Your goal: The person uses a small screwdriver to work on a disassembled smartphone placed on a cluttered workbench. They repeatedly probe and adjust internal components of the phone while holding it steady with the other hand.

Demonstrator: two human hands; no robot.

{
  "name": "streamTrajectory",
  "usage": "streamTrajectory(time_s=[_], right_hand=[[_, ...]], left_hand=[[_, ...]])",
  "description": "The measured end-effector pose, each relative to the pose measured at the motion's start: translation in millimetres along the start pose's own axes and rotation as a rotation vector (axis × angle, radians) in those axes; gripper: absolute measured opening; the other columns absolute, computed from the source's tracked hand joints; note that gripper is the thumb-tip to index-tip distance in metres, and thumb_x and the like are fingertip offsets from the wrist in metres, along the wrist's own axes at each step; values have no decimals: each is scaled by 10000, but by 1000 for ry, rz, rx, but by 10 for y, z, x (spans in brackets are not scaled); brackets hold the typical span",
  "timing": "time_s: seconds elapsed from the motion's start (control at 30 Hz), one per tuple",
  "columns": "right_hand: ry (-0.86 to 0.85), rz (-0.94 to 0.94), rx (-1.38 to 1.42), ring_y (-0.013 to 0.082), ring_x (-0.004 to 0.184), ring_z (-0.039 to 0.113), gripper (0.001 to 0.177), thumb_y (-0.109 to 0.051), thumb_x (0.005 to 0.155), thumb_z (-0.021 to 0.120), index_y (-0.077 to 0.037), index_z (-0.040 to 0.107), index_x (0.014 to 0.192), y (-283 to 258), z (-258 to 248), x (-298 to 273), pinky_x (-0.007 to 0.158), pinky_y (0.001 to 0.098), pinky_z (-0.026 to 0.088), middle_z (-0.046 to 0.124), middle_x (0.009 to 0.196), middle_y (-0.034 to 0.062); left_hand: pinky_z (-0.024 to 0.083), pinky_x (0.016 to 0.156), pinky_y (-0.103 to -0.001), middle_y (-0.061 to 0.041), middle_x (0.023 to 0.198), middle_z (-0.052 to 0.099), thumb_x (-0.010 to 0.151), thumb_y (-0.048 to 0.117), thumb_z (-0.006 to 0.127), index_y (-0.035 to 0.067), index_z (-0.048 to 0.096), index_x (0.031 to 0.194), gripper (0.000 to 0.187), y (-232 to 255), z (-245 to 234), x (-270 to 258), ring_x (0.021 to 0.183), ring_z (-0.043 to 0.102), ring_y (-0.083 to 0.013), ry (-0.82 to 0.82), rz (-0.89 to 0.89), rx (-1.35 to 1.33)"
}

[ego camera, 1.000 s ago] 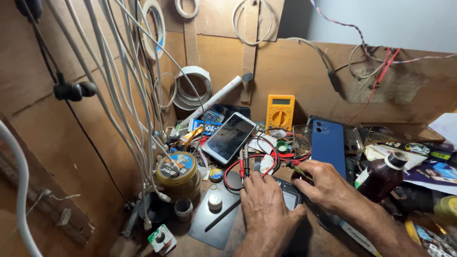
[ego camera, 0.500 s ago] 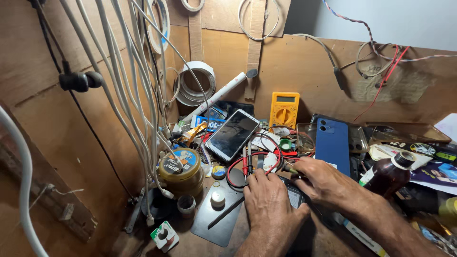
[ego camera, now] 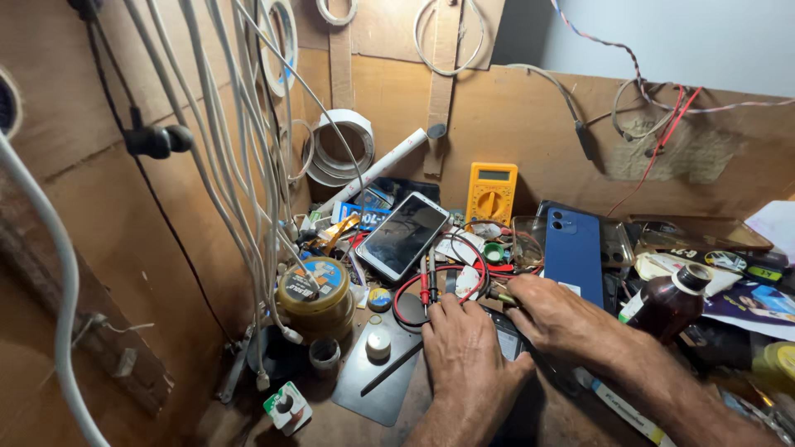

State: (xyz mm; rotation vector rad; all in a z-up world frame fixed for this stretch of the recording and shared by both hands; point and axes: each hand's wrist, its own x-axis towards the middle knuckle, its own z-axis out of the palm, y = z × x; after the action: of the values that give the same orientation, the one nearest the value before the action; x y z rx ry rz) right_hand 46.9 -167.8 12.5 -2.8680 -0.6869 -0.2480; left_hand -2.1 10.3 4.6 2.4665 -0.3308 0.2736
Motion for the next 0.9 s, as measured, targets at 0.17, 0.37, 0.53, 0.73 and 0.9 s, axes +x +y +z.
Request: streamTrajectory(time_s=[0.17, 0.37, 0.53, 0.73, 0.9], right_hand=[[101, 397, 398, 206, 706, 609, 238, -227, 944, 698, -12, 698, 1045, 150, 47, -16, 627, 386, 512, 683, 797, 119], [286, 449, 877, 84, 667, 634, 242, -174, 976, 600, -29, 698, 1143, 138, 16, -5, 595, 257, 533, 727, 804, 43], [459, 472, 981, 67, 706, 608, 229, -113, 957, 667, 10, 734, 1137, 18, 41, -22, 607, 235, 505, 769, 888, 45], [723, 355, 870, 127, 819, 711, 353, 14, 883, 733, 47, 607, 1211, -180, 117, -24, 714, 252, 594, 756, 947, 107], [837, 312, 952, 209, 826, 757, 716, 36, 883, 651, -39, 308, 1507, -326, 145, 1, 720, 302, 627, 723, 949, 148]], left_hand=[[416, 963, -478, -191, 1163, 504, 646, 494, 885, -43, 587, 1082, 754, -8, -6, 26, 1143, 479, -361, -36, -26, 10], [414, 969, -473, -192, 1169, 501, 630, 475, 891, -50, 581, 1095, 767, 25, -26, 38, 1145, 477, -360, -62, -45, 13], [409, 992, -465, -192, 1181, 500, 630, 450, 887, -43, 592, 1090, 736, 35, -37, 37, 1154, 478, -363, -75, -50, -11], [402, 997, -479, -205, 1184, 502, 582, 368, 933, -47, 526, 1154, 816, 16, -42, 53, 1159, 476, -374, -80, -32, -69], [419, 1020, -443, -207, 1157, 529, 583, 315, 932, -24, 441, 1197, 856, 24, -6, 50, 1161, 497, -369, -59, -32, -145]])
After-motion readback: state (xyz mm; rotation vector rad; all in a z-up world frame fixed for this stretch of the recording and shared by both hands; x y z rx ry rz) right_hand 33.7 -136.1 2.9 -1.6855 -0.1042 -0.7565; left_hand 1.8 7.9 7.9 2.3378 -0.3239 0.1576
